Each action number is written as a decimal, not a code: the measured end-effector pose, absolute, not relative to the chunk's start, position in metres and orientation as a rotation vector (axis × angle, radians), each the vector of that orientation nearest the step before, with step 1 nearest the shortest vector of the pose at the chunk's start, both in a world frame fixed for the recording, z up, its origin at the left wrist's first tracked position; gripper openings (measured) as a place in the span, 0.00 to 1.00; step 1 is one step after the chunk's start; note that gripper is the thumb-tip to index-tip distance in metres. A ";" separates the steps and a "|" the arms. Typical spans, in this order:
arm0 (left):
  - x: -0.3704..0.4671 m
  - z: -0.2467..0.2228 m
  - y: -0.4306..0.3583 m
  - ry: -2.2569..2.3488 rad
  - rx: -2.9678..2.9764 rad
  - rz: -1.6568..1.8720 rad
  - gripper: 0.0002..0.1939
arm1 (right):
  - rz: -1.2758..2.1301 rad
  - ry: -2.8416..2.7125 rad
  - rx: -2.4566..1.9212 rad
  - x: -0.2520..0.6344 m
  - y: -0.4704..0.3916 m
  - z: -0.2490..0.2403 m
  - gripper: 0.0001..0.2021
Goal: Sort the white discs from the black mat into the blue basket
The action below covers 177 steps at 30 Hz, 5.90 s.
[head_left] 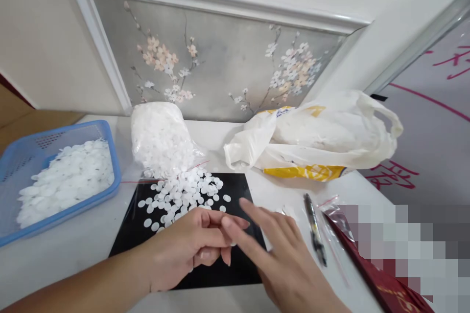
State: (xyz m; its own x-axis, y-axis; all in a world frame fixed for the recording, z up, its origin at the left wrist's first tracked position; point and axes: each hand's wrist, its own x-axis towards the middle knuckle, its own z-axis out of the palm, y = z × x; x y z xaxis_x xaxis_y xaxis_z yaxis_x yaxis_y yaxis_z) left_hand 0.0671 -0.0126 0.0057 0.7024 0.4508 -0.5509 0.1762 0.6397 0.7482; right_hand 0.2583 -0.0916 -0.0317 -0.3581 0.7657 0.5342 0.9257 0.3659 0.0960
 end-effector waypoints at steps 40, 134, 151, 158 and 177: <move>-0.008 -0.006 0.010 1.113 1.315 0.399 0.09 | 0.468 -2.091 -1.468 0.221 -0.050 -0.056 0.11; 0.005 -0.014 0.002 1.052 1.272 0.371 0.09 | 1.412 -1.310 -1.467 0.227 -0.043 -0.036 0.09; 0.008 -0.053 -0.009 0.864 2.929 0.247 0.12 | 0.902 -1.893 -1.605 0.207 -0.037 -0.048 0.10; 0.007 -0.032 -0.007 1.041 2.220 0.398 0.09 | 1.394 -1.525 -1.511 0.223 -0.046 -0.031 0.04; 0.012 -0.036 -0.028 1.049 2.146 -0.159 0.05 | 1.128 -1.882 -1.754 0.203 -0.052 -0.036 0.11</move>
State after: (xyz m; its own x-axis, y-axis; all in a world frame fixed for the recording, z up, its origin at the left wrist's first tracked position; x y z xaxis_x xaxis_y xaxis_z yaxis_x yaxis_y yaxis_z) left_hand 0.0117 -0.0275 -0.0356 0.6595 0.6356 -0.4013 0.7260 -0.4003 0.5591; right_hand 0.2033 -0.0522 -0.0359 -0.1867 0.9449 -0.2689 0.6824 -0.0722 -0.7274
